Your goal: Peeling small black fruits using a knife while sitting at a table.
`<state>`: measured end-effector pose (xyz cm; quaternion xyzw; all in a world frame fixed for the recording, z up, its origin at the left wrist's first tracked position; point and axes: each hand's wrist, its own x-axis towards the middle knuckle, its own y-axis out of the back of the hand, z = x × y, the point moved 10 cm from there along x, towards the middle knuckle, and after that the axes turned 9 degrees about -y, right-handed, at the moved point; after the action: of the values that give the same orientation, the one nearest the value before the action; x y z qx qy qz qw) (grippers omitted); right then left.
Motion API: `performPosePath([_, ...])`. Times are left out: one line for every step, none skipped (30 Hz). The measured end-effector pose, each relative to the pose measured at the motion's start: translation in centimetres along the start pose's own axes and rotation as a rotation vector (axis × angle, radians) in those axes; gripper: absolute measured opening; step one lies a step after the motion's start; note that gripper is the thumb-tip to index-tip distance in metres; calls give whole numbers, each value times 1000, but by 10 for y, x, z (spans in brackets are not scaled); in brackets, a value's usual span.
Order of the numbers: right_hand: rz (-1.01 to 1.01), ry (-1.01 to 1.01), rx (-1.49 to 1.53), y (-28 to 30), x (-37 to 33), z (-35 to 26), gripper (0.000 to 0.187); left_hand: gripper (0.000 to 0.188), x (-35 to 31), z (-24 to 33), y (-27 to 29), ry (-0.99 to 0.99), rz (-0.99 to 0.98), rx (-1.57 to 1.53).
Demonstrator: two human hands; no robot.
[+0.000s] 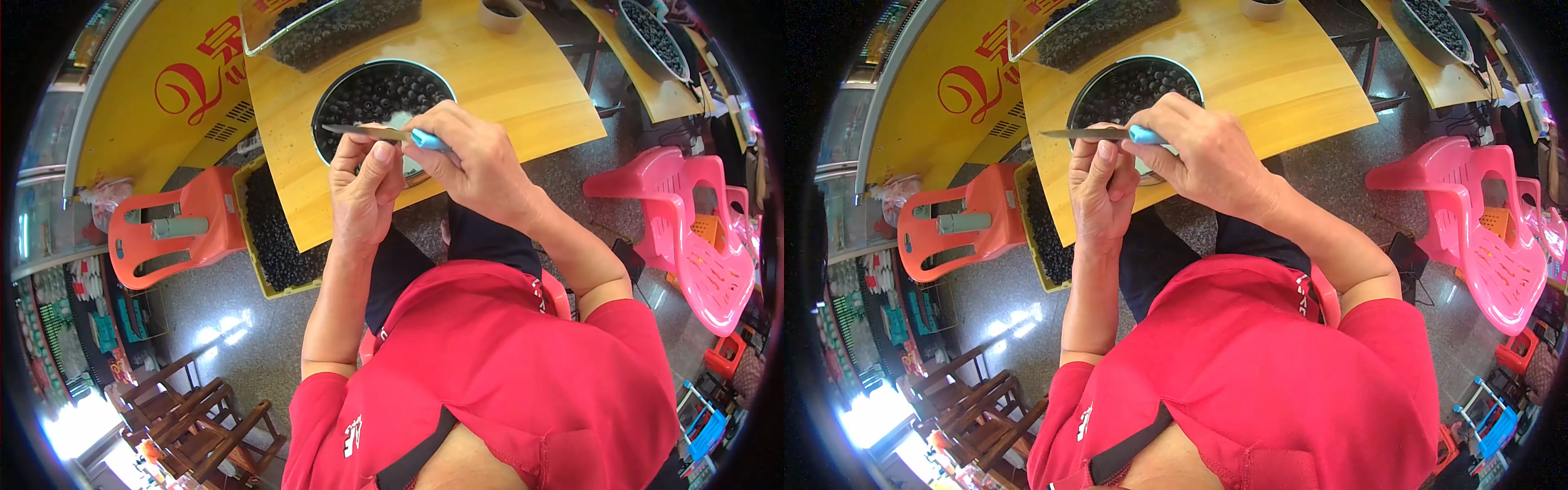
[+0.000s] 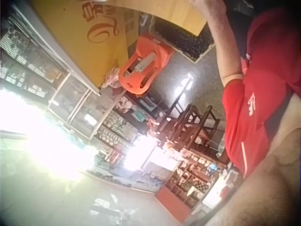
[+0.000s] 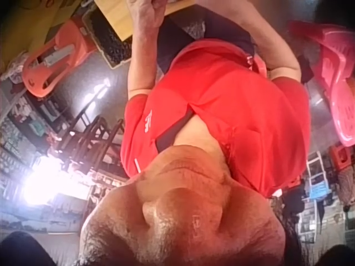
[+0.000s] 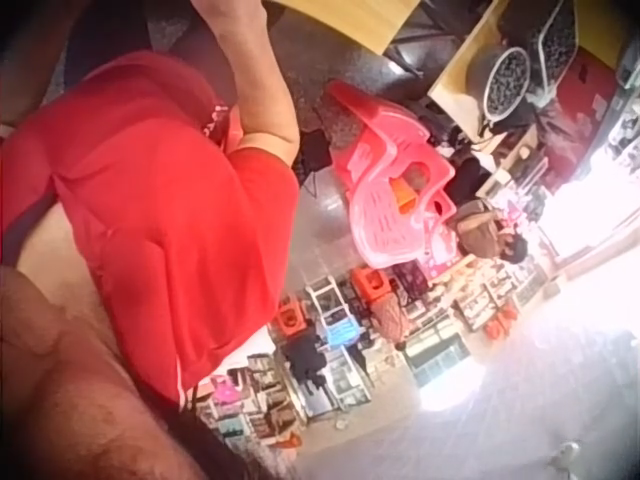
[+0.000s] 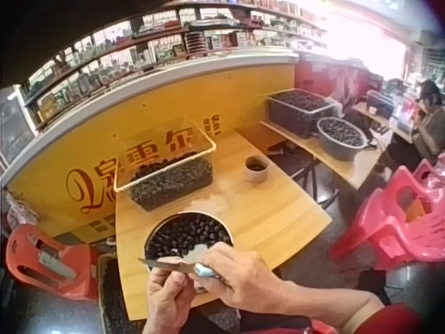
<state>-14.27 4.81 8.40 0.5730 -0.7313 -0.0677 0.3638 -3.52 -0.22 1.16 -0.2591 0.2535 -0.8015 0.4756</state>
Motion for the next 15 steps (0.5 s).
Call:
performPosePath([1,-2,-1,0,-1,1,18,18,0,1,0,-5,5,8])
performPosePath([25,21,-37,1,-2,-1,18,18,0,0,0,-4,5,9])
performPosePath([48,44,-73,2,-3,-3,18,19,0,0,0,-10,0,4])
performPosePath([48,44,-72,2,-3,-3,18,20,0,0,0,-17,-6,-1])
performPosePath([45,45,-95,2,-3,-2,18,20,1,0,0,-16,-6,-1])
performPosePath([42,47,-117,2,-2,-2,18,20,1,-1,0,-12,1,-7])
performPosePath([42,46,-118,2,-2,-1,18,21,1,-1,1,-9,7,-14])
performPosePath([47,50,-137,2,-2,-1,18,21,1,-1,1,-8,7,-13])
performPosePath([52,56,-156,2,-3,-1,18,21,1,-1,-1,-13,1,-1])
performPosePath([52,55,-155,1,-2,0,18,21,1,0,-2,-18,-6,10])
performPosePath([61,70,-169,1,-3,0,17,21,1,0,-1,-17,-7,10])
performPosePath([71,86,-183,2,-3,0,17,21,2,0,0,-24,-11,6])
performPosePath([72,86,-183,2,-3,1,17,21,2,0,1,-31,-16,2])
performPosePath([90,93,-200,3,-3,0,17,21,2,0,2,-31,-16,2])
performPosePath([108,101,-217,4,-3,0,17,21,2,1,2,-38,-19,19])
